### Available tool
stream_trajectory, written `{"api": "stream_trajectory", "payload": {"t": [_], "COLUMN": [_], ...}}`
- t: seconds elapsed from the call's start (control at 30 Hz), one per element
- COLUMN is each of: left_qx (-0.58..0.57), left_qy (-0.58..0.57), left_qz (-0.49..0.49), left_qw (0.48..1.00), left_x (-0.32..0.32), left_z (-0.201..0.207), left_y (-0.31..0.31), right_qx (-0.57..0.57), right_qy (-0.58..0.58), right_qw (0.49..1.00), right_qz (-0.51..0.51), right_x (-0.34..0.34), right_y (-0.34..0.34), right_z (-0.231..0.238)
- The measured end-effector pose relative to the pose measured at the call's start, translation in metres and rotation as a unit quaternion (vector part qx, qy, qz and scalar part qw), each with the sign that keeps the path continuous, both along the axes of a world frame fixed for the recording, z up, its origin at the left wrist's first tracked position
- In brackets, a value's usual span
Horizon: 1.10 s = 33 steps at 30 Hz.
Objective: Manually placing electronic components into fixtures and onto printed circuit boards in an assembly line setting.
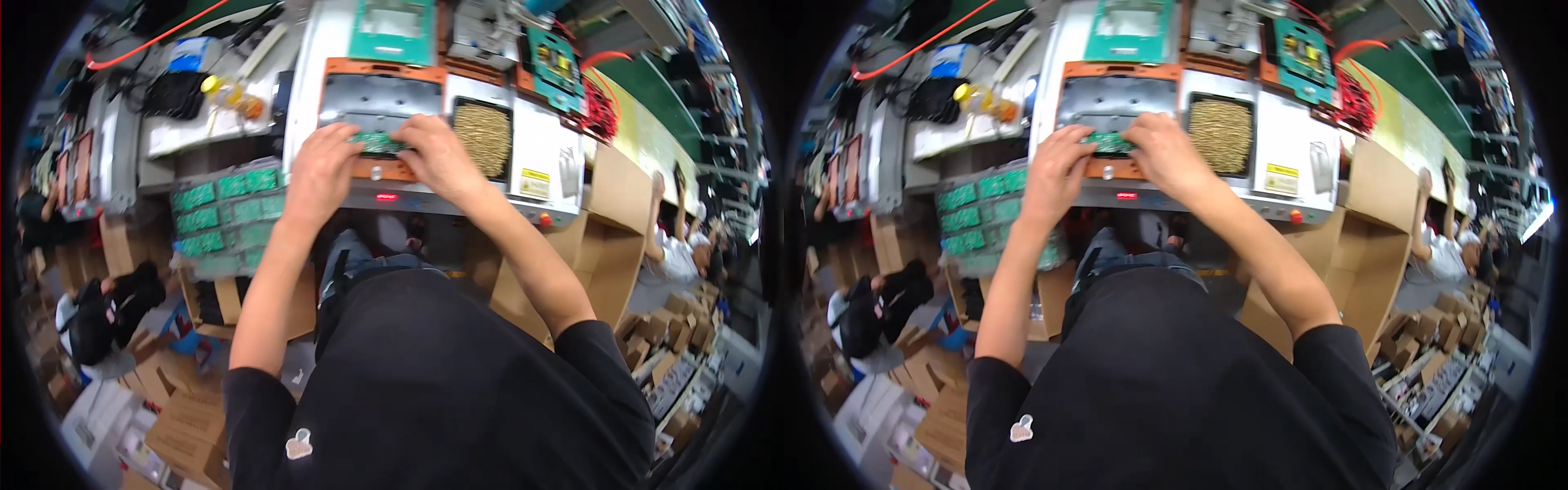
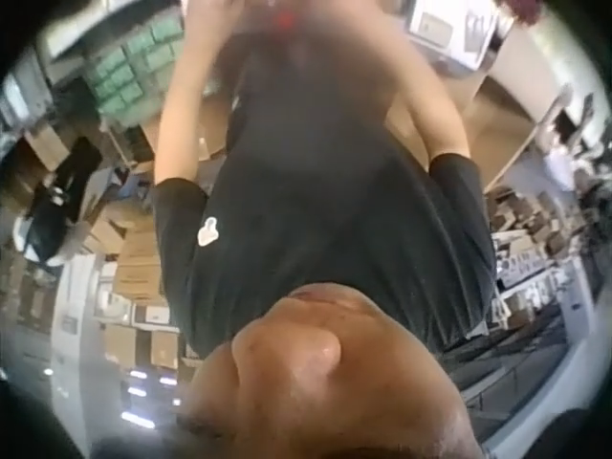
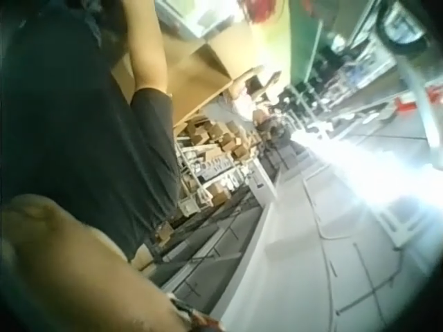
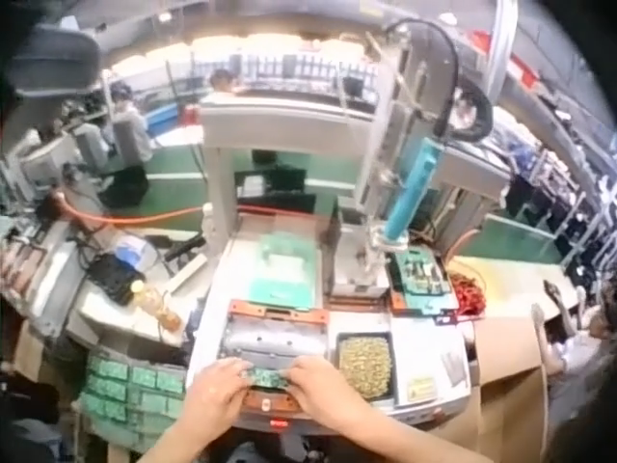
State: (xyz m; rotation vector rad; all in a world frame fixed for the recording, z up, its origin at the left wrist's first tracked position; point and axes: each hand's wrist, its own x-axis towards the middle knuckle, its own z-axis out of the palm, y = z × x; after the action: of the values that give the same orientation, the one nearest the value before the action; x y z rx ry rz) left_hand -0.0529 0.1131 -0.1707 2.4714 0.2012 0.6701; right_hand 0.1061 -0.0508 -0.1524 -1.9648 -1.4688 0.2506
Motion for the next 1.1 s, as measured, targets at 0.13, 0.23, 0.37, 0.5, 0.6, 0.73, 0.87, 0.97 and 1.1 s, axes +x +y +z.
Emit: {"api": "stream_trajectory", "payload": {"t": [0.13,0.23,0.37,0.5,0.6,0.73,0.87,0.97,1.1], "left_qx": [0.014,-0.091,-0.198,-0.109,-0.058,-0.03,-0.039,-0.204,-0.137], "left_qy": [-0.044,-0.083,-0.016,0.125,0.203,0.304,0.302,0.228,0.2], "left_qz": [0.031,0.195,0.348,0.369,0.378,0.384,0.35,0.352,0.261], "left_qw": [0.998,0.973,0.916,0.915,0.902,0.871,0.886,0.885,0.934], "left_x": [0.001,-0.032,-0.098,-0.119,-0.099,-0.085,-0.097,-0.119,-0.177], "left_z": [0.02,-0.003,-0.112,-0.204,-0.238,-0.261,-0.258,-0.252,-0.26], "left_y": [-0.015,-0.014,0.031,0.065,0.059,0.052,0.066,0.084,0.113], "right_qx": [-0.034,-0.052,-0.083,-0.13,-0.159,-0.172,-0.174,-0.158,-0.125], "right_qy": [-0.023,-0.019,-0.035,-0.03,-0.028,-0.026,-0.048,-0.025,-0.024], "right_qw": [0.999,0.998,0.996,0.99,0.985,0.981,0.98,0.983,0.99], "right_qz": [-0.011,-0.019,-0.027,-0.043,-0.065,-0.083,-0.078,-0.086,-0.062], "right_x": [0.018,0.024,0.026,0.018,0.017,0.015,0.009,0.001,-0.014], "right_y": [-0.008,-0.019,-0.029,-0.039,-0.05,-0.057,-0.057,-0.053,-0.038], "right_z": [0.01,0.021,0.036,0.059,0.077,0.081,0.086,0.075,0.06]}}
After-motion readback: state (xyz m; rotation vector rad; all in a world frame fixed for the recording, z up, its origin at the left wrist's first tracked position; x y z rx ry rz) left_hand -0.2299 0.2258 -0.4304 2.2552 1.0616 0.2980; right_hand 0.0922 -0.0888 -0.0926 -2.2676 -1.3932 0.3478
